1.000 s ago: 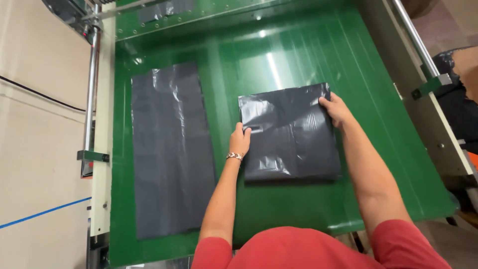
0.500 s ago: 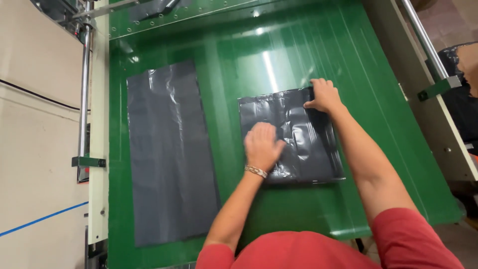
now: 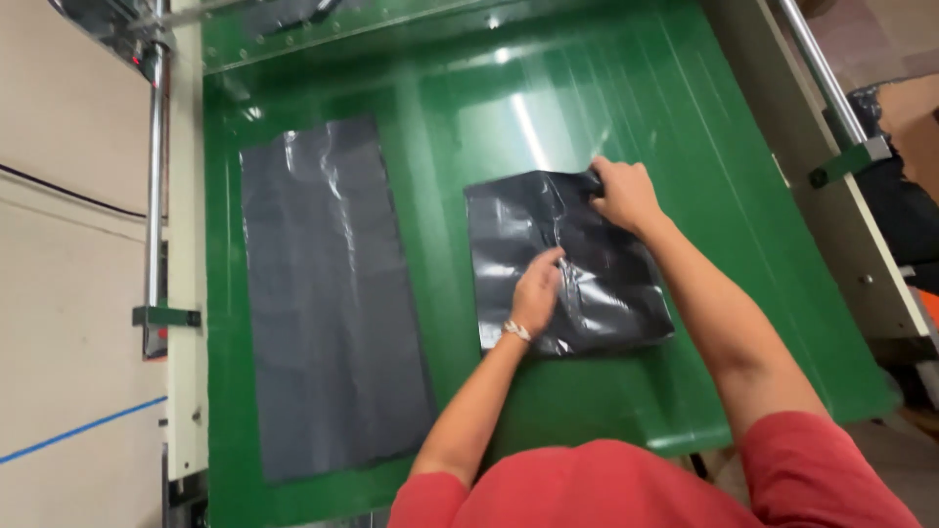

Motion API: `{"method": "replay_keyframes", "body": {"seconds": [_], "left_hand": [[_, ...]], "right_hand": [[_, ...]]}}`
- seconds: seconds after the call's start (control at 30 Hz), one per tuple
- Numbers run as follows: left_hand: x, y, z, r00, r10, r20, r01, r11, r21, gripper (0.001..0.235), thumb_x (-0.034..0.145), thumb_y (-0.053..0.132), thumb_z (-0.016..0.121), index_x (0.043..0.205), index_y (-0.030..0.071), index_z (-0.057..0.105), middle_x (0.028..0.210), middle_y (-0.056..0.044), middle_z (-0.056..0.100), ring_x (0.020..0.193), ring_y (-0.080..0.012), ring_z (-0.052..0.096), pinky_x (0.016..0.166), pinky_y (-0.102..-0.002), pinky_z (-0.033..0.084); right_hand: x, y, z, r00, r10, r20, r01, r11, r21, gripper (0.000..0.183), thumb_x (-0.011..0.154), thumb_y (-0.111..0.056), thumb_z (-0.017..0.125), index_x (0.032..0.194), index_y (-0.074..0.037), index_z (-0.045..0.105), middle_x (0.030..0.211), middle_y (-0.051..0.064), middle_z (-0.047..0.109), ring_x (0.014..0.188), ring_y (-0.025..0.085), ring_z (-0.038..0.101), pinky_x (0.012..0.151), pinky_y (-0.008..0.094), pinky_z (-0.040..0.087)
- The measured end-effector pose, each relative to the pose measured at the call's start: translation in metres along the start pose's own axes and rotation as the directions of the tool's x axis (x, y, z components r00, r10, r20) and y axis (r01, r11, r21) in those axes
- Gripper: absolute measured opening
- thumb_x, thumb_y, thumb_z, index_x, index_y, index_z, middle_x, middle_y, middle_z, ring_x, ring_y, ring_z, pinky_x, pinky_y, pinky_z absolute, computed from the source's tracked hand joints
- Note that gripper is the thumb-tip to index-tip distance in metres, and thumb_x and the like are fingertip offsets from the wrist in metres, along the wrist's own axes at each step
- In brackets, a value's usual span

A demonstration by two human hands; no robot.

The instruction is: Folding black plastic bags and placing them into clear plastic sleeves for final packaging.

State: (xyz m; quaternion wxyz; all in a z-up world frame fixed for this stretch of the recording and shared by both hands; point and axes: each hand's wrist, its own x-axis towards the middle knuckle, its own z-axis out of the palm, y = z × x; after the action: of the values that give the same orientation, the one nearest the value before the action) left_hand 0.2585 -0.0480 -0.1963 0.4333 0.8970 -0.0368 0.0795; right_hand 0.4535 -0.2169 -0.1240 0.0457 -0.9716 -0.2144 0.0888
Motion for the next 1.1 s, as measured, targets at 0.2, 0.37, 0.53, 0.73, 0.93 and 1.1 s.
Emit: {"method": "replay_keyframes", "body": {"seconds": [0.2,0.37,0.53,0.73,0.93,1.1], "left_hand": [[-0.011,-0.016,-0.069,0.791,-0.394,0.468,0.438,-0.168,-0.883,0.103,0.084,0.093,0.013,0.132,0.016,0.061,0.146,-0.012,0.055,0.141,-0.0294,0.047,0.122,-0.049,0.013],[-0.040,-0.037,-0.101,0.794,-0.351,0.497,0.403,-0.307,-0.862,0.094,0.088,0.082,0.037,0.130,0.000,0.060,0.127,-0.024,0.065,0.115,-0.0373,0.065,0.104,-0.055,0.048],[-0.051,-0.065,-0.084,0.749,-0.623,0.226,0.446,0.223,-0.867,0.043,0.095,0.042,0.065,0.122,0.008,0.065,0.118,-0.010,0.067,0.106,-0.0206,0.063,0.099,-0.041,0.050],[-0.039,0.030,-0.059,0.914,0.070,-0.400,0.166,0.834,0.527,0.060,0.080,0.035,0.074,0.132,0.012,0.055,0.132,-0.011,0.054,0.127,-0.0332,0.050,0.102,-0.052,0.043],[-0.046,0.046,-0.004,0.962,0.227,0.152,-0.270,0.702,0.659,0.065,0.089,0.050,0.055,0.144,0.017,0.049,0.154,-0.011,0.044,0.150,-0.0351,0.023,0.120,-0.064,0.015],[-0.067,0.044,-0.050,0.965,0.050,0.256,-0.199,0.778,0.597,0.081,0.089,0.057,0.052,0.153,0.010,0.034,0.165,-0.010,0.025,0.155,-0.0303,0.014,0.119,-0.064,0.020]], "right_hand": [[-0.163,-0.022,-0.028,0.701,-0.349,-0.622,0.429,0.903,-0.023,0.036,0.066,-0.026,0.079,0.098,-0.019,0.065,0.098,-0.003,0.064,0.112,0.023,0.056,0.098,0.046,0.039],[-0.232,-0.023,0.020,0.652,-0.310,-0.692,0.388,0.920,-0.047,0.029,0.062,-0.004,0.079,0.083,-0.021,0.068,0.113,-0.003,0.070,0.123,0.028,0.057,0.111,0.054,0.040],[-0.266,-0.024,0.026,0.794,-0.249,-0.554,0.262,0.963,-0.058,0.032,0.061,-0.018,0.077,0.092,-0.022,0.072,0.132,-0.002,0.066,0.139,0.031,0.047,0.120,0.057,0.028],[-0.239,-0.071,-0.005,0.762,-0.232,-0.605,0.366,0.925,0.106,0.046,0.081,-0.047,0.065,0.118,-0.019,0.068,0.146,0.006,0.057,0.147,0.037,0.037,0.122,0.056,0.018],[-0.171,-0.121,0.069,0.780,-0.158,-0.605,0.395,0.875,0.280,0.061,0.099,-0.045,0.053,0.144,-0.004,0.050,0.148,0.018,0.051,0.141,0.039,0.040,0.118,0.053,0.024],[-0.182,-0.080,0.079,0.858,-0.170,-0.485,0.236,0.968,0.078,0.083,0.090,-0.064,0.056,0.145,-0.002,0.050,0.149,0.020,0.050,0.143,0.038,0.040,0.119,0.055,0.025]]}}
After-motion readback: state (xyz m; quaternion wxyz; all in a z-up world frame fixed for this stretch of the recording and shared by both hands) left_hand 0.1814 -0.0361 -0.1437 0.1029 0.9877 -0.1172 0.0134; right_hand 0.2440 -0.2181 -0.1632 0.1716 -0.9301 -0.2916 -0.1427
